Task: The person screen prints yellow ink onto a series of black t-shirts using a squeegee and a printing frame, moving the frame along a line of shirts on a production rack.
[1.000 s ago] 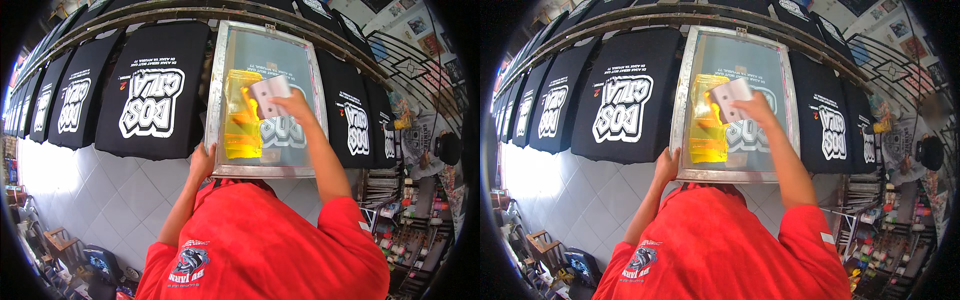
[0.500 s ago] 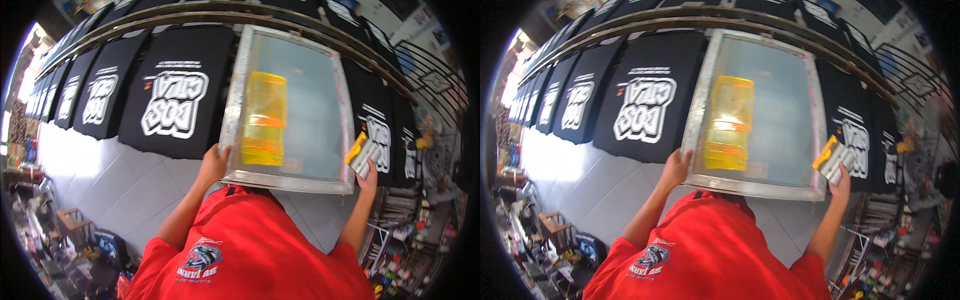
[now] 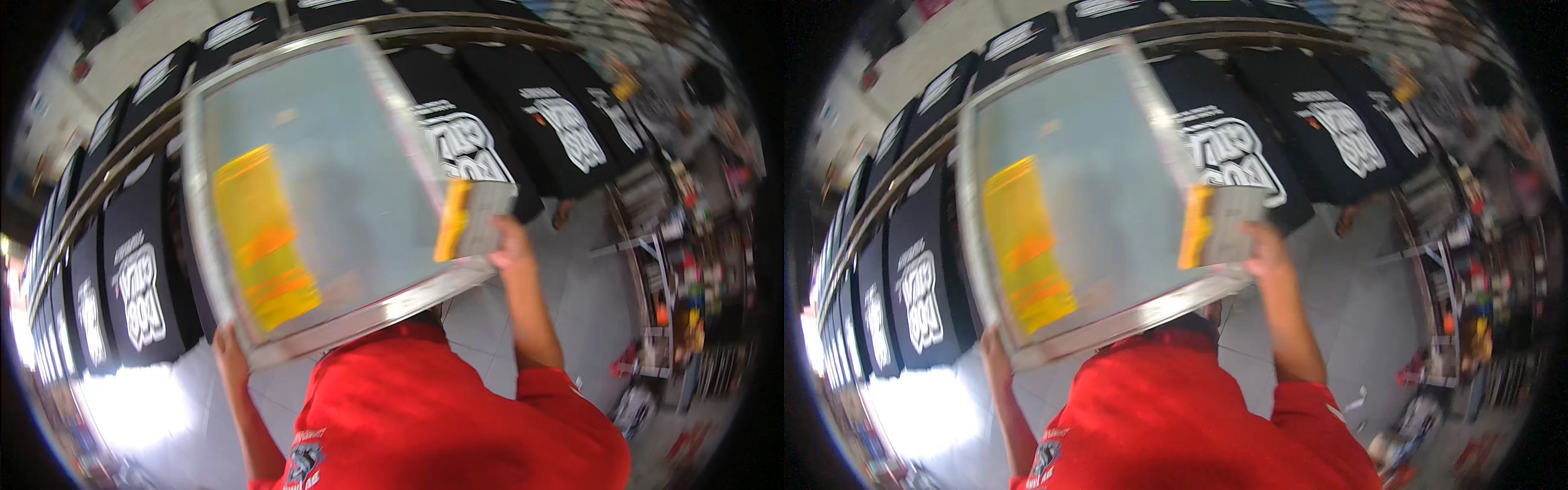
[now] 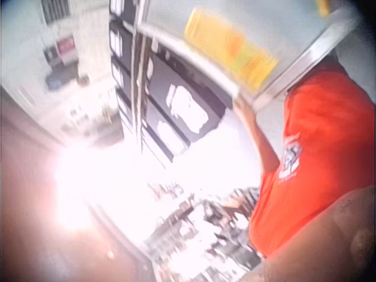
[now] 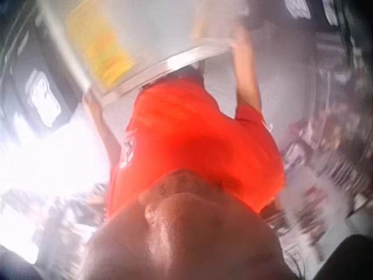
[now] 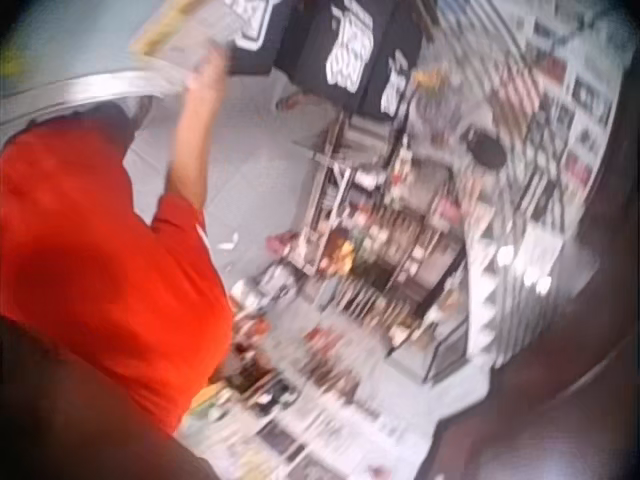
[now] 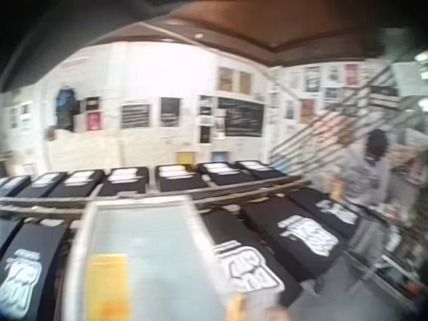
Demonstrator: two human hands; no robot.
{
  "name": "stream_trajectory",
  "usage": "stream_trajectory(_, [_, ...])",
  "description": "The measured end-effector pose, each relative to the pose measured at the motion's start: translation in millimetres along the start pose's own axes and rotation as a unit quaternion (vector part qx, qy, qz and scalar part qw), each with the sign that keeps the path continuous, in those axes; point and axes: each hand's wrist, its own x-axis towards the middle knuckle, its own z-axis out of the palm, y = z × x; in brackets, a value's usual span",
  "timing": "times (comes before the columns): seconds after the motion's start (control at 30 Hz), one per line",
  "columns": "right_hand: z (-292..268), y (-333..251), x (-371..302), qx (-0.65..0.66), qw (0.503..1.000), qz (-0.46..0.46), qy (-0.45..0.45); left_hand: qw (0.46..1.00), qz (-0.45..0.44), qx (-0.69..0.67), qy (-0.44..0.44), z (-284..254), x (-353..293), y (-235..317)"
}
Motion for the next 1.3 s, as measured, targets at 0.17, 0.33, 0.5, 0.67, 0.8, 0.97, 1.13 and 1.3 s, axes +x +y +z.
stream_trajectory(0.17, [111.4,123.9,-29.7,0.002,0.996,0.015,-0.091,0.997,0.009,-0.056,-0.044,-120.2,46.6,-89.5])
stream_trajectory(0.33, [161.2,163.3,-48.4,0.001,0.993,0.049,-0.109,0.996,-0.002,-0.078,-0.047,-163.2,67.6,-135.7])
stream_trajectory(0.5, [170.9,174.6,-50.5,-0.013,0.996,0.038,-0.074,0.991,0.002,-0.097,-0.087,-165.0,78.2,-143.4])
stream_trajectory(0.67, [165.9,178.6,-42.7,-0.017,0.997,0.024,-0.073,0.994,0.000,-0.058,-0.096,-161.6,90.9,-142.7])
stream_trajectory(0.8, [156.5,177.3,-33.8,-0.019,0.999,0.017,-0.036,0.988,0.060,-0.111,-0.094,-151.6,93.6,-125.8])
stream_trajectory(0.97, [143.2,170.2,-23.2,-0.052,0.997,-0.014,-0.048,0.988,0.049,-0.116,-0.085,-132.1,112.8,-144.4])
stream_trajectory(1.13, [138.7,161.7,-13.9,-0.068,0.997,-0.021,-0.041,0.989,0.052,-0.108,-0.081,-121.6,116.6,-142.5])
stream_trajectory(1.3, [130.1,155.6,-13.1,-0.073,0.997,-0.031,-0.024,0.992,0.041,-0.087,-0.086,-112.3,110.5,-125.5])
